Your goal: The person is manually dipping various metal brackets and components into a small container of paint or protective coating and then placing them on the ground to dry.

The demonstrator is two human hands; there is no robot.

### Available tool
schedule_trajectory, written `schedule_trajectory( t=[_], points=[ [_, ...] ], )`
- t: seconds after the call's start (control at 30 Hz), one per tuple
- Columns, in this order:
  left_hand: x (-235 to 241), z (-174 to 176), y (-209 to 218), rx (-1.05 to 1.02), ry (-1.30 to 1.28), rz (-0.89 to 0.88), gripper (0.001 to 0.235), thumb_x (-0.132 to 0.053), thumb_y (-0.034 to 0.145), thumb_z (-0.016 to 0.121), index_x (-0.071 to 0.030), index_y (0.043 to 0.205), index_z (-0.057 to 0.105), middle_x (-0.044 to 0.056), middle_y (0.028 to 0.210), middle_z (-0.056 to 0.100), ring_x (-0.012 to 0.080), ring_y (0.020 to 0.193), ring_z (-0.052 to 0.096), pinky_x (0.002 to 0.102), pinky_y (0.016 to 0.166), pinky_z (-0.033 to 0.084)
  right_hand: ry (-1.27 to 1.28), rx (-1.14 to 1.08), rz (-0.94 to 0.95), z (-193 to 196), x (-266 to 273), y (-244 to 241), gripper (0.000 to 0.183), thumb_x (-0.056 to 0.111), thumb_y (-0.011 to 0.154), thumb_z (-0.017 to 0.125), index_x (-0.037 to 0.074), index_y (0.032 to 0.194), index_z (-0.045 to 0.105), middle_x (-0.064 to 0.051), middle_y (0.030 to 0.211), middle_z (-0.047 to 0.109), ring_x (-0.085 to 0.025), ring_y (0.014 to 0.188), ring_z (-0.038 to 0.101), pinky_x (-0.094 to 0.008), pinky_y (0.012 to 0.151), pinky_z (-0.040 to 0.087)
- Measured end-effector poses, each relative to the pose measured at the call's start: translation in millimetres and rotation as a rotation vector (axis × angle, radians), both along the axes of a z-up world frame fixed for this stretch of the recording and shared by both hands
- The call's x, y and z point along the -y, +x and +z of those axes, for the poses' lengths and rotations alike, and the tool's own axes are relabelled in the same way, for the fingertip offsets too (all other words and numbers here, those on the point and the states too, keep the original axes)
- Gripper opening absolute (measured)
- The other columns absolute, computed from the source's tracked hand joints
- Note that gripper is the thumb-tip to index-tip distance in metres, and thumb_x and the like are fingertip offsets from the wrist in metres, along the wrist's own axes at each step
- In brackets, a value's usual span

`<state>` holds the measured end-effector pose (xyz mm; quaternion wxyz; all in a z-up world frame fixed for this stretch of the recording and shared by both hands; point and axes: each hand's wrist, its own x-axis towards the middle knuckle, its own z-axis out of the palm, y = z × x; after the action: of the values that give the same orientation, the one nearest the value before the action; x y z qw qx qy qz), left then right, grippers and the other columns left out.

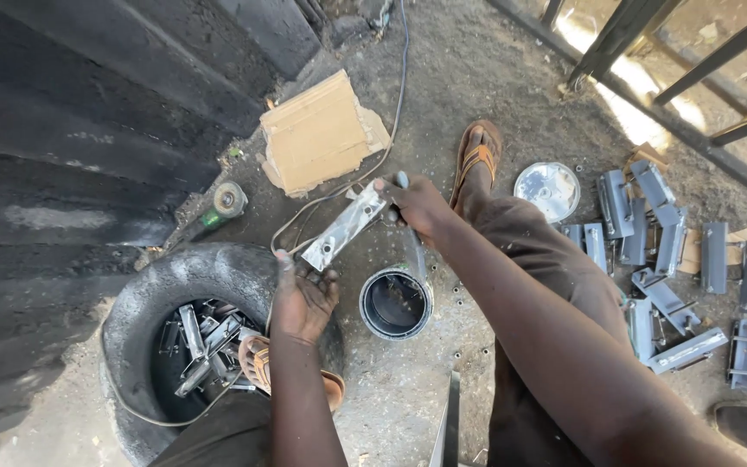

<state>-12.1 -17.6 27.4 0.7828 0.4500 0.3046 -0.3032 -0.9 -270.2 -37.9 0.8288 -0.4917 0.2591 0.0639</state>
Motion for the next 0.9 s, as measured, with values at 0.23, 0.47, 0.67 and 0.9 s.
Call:
schedule_trajectory(
  t=[0.23,0.47,0.67,0.9],
  points=[
    [9.7,18.7,-28.8,0.205,0.079,-0.154,0.033,-0.046,0.098,0.067,-0.013,0.098,0.065,0.006,0.083,0.071,0.0184,0.071,0.073,0.017,0.054,0.052,0.048,0.001,-0.051,16.1,2.3,-49.5,0.032,0.025,0.097,0.074,-0.005,0.104,0.067,-0.010,0.075,0.056,-0.015,0.056,0.058,-0.021,0.043,0.046],
    [21.9,41.4,-73.4,0.353,0.204,-0.082,0.024,-0.019,0.095,0.074,-0.020,0.116,0.064,0.001,0.104,0.068,0.0194,0.093,0.072,0.025,0.074,0.057,0.255,0.007,-0.108,79.5,-32.1,-126.8,0.022,0.009,0.091,0.077,-0.003,0.103,0.064,-0.005,0.072,0.054,-0.011,0.055,0.055,-0.018,0.042,0.042],
    [15.7,-5.3,-93.2,0.351,0.364,-0.015,0.033,-0.015,0.101,0.066,-0.010,0.133,0.057,0.013,0.118,0.059,0.0247,0.098,0.068,0.035,0.080,0.062,0.059,0.038,0.038,41.3,-65.2,-155.4,0.020,0.009,0.090,0.080,-0.004,0.103,0.070,-0.009,0.071,0.060,-0.014,0.053,0.060,-0.020,0.041,0.043],
    [-18.7,-26.8,-77.7,0.540,1.125,-0.922,0.063,-0.051,0.096,0.061,-0.024,0.152,0.050,0.005,0.156,0.050,0.0265,0.146,0.045,0.045,0.123,0.035,-0.305,0.069,0.213,70.1,-51.4,-175.8,0.050,0.025,0.087,0.084,0.005,0.130,0.068,-0.013,0.093,0.073,-0.013,0.058,0.061,-0.020,0.042,0.047]
  ],
)
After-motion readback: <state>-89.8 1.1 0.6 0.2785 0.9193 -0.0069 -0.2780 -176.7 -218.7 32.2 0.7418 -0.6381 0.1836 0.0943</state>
